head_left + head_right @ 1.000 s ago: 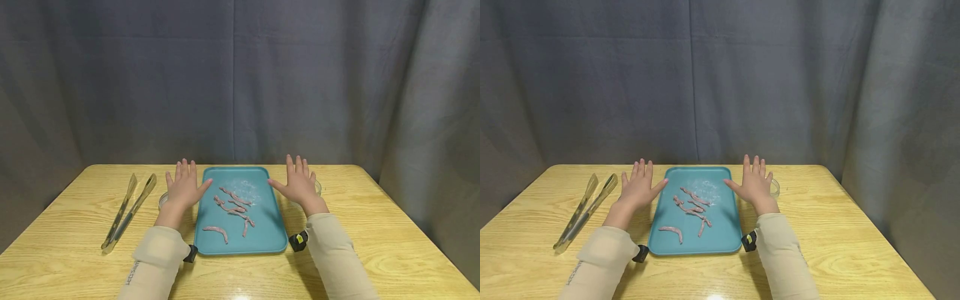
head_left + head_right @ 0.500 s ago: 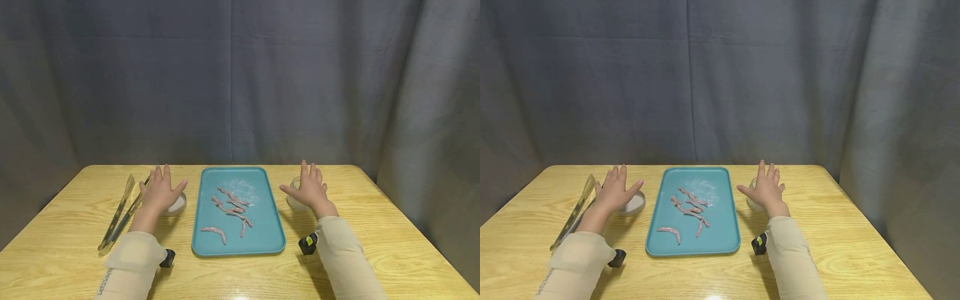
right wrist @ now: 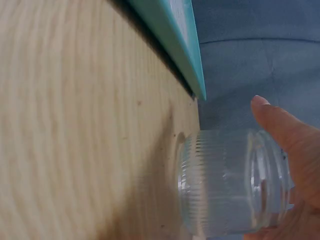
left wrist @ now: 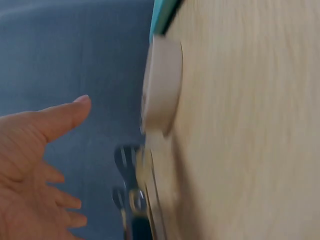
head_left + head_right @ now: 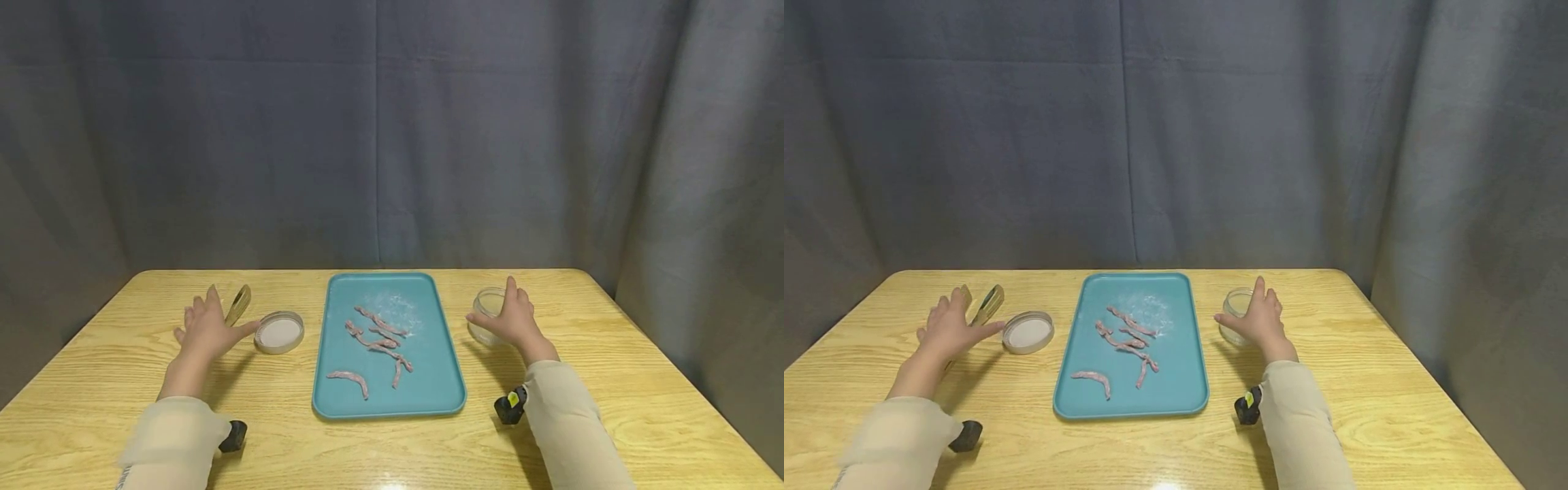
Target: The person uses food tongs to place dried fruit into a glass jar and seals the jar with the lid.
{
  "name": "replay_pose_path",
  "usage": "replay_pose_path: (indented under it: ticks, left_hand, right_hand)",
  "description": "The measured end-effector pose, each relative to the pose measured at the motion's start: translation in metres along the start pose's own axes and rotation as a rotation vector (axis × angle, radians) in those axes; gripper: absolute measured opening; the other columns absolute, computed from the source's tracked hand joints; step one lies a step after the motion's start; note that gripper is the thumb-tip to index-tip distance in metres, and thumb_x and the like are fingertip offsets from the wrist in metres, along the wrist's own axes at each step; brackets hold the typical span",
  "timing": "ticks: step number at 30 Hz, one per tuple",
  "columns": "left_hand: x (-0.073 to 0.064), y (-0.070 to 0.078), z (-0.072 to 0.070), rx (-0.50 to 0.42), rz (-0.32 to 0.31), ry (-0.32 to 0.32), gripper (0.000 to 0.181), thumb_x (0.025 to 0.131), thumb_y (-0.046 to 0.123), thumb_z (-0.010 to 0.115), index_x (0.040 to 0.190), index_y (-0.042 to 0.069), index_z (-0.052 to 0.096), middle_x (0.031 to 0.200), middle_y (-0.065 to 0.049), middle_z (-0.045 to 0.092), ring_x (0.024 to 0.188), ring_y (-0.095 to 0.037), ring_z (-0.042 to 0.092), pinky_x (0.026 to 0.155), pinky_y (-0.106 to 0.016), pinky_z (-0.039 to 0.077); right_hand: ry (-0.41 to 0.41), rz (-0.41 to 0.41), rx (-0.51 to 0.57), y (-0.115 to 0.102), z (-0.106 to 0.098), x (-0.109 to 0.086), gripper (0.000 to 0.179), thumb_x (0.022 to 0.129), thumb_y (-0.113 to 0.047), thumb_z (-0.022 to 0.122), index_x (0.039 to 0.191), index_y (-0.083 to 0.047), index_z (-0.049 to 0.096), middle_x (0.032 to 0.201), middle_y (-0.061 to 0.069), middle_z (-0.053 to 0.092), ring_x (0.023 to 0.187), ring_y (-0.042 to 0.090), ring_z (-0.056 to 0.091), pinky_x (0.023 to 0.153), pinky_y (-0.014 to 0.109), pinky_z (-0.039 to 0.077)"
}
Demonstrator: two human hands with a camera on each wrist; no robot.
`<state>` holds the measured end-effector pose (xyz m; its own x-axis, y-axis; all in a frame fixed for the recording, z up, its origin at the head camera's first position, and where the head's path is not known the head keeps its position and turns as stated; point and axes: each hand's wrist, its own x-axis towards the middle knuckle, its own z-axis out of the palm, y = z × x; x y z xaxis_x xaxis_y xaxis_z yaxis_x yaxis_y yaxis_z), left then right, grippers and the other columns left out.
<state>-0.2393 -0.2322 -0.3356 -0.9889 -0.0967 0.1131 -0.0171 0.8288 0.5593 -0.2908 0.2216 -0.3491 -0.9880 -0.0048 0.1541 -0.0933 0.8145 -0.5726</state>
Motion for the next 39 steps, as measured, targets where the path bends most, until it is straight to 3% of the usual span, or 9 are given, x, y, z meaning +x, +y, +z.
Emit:
replay_pose_path:
  ticks: [6,11,16,20,25,31,39]
  left_hand:
    - [-0.008,-0.026,-0.005,0.012,-0.124,-0.015,0.109,0.072,0.041,0.065,0.129,-0.014,-0.009,0.125,-0.044,-0.009,0.11,-0.06,-0.007,0.081,-0.068,0.0]
    - [-0.013,-0.038,-0.003,0.019,-0.168,-0.017,0.11,0.071,0.042,0.065,0.127,-0.017,-0.007,0.122,-0.047,0.0,0.107,-0.063,0.004,0.08,-0.068,0.01]
    - [-0.014,-0.04,0.001,0.006,-0.185,-0.018,0.105,0.072,0.037,0.066,0.126,-0.02,-0.004,0.117,-0.049,0.011,0.103,-0.064,0.013,0.078,-0.066,0.02]
    - [-0.011,-0.041,0.002,0.052,-0.188,-0.023,0.102,0.073,0.036,0.065,0.124,-0.023,-0.001,0.113,-0.049,0.015,0.101,-0.064,0.017,0.078,-0.063,0.025]
    - [-0.009,-0.043,0.004,0.128,-0.182,-0.027,0.091,0.074,0.039,0.063,0.118,-0.027,0.019,0.102,-0.045,0.029,0.093,-0.059,0.03,0.073,-0.057,0.032]
    - [-0.009,-0.047,0.004,0.176,-0.196,-0.02,0.063,0.075,0.034,0.063,0.095,-0.022,0.045,0.083,-0.033,0.042,0.078,-0.049,0.044,0.062,-0.049,0.038]
    - [-0.01,-0.044,0.0,0.171,-0.248,-0.042,0.048,0.077,0.03,0.061,0.088,-0.015,0.05,0.074,-0.025,0.047,0.066,-0.038,0.05,0.051,-0.042,0.04]
  right_hand:
    - [0.0,0.066,0.091,0.007,0.003,0.001,0.109,0.069,-0.035,0.07,0.133,0.006,-0.007,0.129,0.038,0.011,0.115,0.05,0.02,0.09,0.053,0.023]
    - [0.008,0.099,0.125,0.008,0.005,0.001,0.106,0.069,-0.034,0.07,0.132,0.008,-0.004,0.126,0.039,0.017,0.113,0.048,0.025,0.09,0.052,0.025]
    - [0.03,0.117,0.157,0.011,0.009,0.0,0.105,0.068,-0.035,0.071,0.132,0.008,0.0,0.125,0.037,0.02,0.113,0.046,0.026,0.09,0.051,0.026]
    - [0.049,0.114,0.179,0.013,0.011,0.0,0.104,0.066,-0.034,0.072,0.132,0.008,0.003,0.124,0.036,0.022,0.112,0.046,0.027,0.09,0.05,0.026]
    - [0.056,0.108,0.196,0.016,0.012,-0.001,0.103,0.066,-0.033,0.073,0.132,0.008,0.004,0.124,0.036,0.023,0.112,0.046,0.027,0.09,0.051,0.026]
    - [0.058,0.109,0.205,0.018,0.013,-0.003,0.101,0.067,-0.032,0.072,0.132,0.008,0.006,0.124,0.036,0.024,0.112,0.046,0.027,0.09,0.051,0.026]
    - [0.102,0.118,0.275,0.019,0.016,-0.001,0.097,0.066,-0.027,0.074,0.129,0.012,0.012,0.122,0.035,0.028,0.11,0.044,0.031,0.089,0.05,0.027]
